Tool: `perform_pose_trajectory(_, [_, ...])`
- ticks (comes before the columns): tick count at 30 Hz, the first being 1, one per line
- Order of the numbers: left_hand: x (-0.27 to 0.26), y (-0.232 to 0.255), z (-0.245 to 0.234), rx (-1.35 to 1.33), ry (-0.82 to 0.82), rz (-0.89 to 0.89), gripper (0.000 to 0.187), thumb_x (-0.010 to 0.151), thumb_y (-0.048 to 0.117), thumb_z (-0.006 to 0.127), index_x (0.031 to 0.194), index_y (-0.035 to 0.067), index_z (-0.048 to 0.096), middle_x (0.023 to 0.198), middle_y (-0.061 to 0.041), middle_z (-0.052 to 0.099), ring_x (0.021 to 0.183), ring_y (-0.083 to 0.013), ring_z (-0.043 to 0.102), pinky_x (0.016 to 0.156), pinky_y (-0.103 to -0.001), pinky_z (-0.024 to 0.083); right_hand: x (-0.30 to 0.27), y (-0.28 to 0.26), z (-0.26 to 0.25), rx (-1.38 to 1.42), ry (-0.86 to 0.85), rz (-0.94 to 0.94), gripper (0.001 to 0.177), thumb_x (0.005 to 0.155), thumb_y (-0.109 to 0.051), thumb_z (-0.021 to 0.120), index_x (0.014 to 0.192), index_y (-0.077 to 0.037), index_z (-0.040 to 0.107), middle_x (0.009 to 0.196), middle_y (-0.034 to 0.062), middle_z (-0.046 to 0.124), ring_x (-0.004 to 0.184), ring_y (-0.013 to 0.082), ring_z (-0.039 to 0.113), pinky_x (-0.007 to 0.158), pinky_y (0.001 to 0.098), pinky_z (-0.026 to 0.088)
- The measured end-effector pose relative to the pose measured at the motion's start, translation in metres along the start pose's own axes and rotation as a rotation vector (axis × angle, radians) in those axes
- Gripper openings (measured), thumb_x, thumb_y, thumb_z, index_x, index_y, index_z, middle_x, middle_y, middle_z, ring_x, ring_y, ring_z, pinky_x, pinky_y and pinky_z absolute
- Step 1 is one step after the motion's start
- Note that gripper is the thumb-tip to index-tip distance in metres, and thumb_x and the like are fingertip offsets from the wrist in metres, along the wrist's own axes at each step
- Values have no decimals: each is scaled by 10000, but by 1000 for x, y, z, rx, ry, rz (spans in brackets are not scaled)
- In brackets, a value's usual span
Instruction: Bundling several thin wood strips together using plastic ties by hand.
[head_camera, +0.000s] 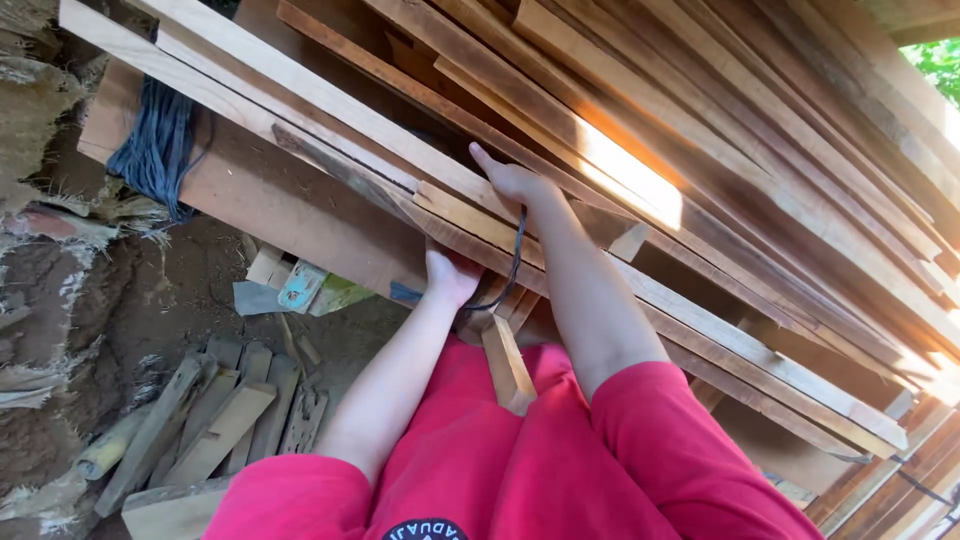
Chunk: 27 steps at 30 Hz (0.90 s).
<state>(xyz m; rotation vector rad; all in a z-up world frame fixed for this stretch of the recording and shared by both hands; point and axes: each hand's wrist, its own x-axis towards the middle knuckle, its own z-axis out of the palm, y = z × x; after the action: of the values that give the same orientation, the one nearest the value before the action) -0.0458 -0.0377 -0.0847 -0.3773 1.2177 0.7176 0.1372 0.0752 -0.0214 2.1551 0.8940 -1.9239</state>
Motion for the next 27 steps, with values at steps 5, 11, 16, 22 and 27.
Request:
perform_pose_trajectory(5, [-13, 6, 0, 108, 137, 1, 600, 989, 446, 475, 1476, 97, 446, 1538, -160, 413, 1420, -395, 404, 1161, -575, 352, -23, -23, -6, -38, -54, -7, 1059, 897, -834, 282, 1574, -32, 422, 1627, 259, 359, 1542, 398, 276, 1272, 463, 219])
perform_pose_trajectory(11, [-5, 21, 17, 242, 245, 20, 547, 1005, 197, 403, 1525, 36, 351, 1619, -191, 287, 1494, -437, 299, 1201, -618, 307, 27, 16, 9, -99, 131, 0, 894, 949, -755, 361, 1405, -26, 606, 1495, 213, 534, 1460, 334, 433, 1213, 467, 341])
perform_pose_trajectory(16, [47, -39, -78, 455, 123, 216, 360, 993, 164, 419, 1276, -49, 483, 1234, -291, 534, 1040, -477, 657, 745, -553, 676, 3, 71, 45, -163, 398, -258, 600, 1025, -678, 346, 1301, -283, 703, 1247, 87, 725, 1244, 291, 638, 1071, 474, 499])
perform_pose_trajectory(22, [39, -27, -93, 1656, -178, 430, 505, 1074, 478, 337, 917, 191, 723, 871, -58, 779, 1152, -265, 680, 1016, -480, 503, -64, 132, 70, -240, 868, -1007, 700, 846, 36, 410, 1526, -82, 525, 1545, 161, 515, 1414, 360, 479, 1197, 507, 349])
perform_pose_trajectory(27, [30, -21, -97, 1749, -327, 373, 477, 1075, 406, 356, 847, 179, 708, 677, 12, 748, 720, -143, 766, 763, -368, 602, -68, 128, 84, -377, 1055, -919, 510, 927, -137, 626, 1429, -67, 564, 1468, 125, 570, 1365, 324, 537, 1153, 460, 421])
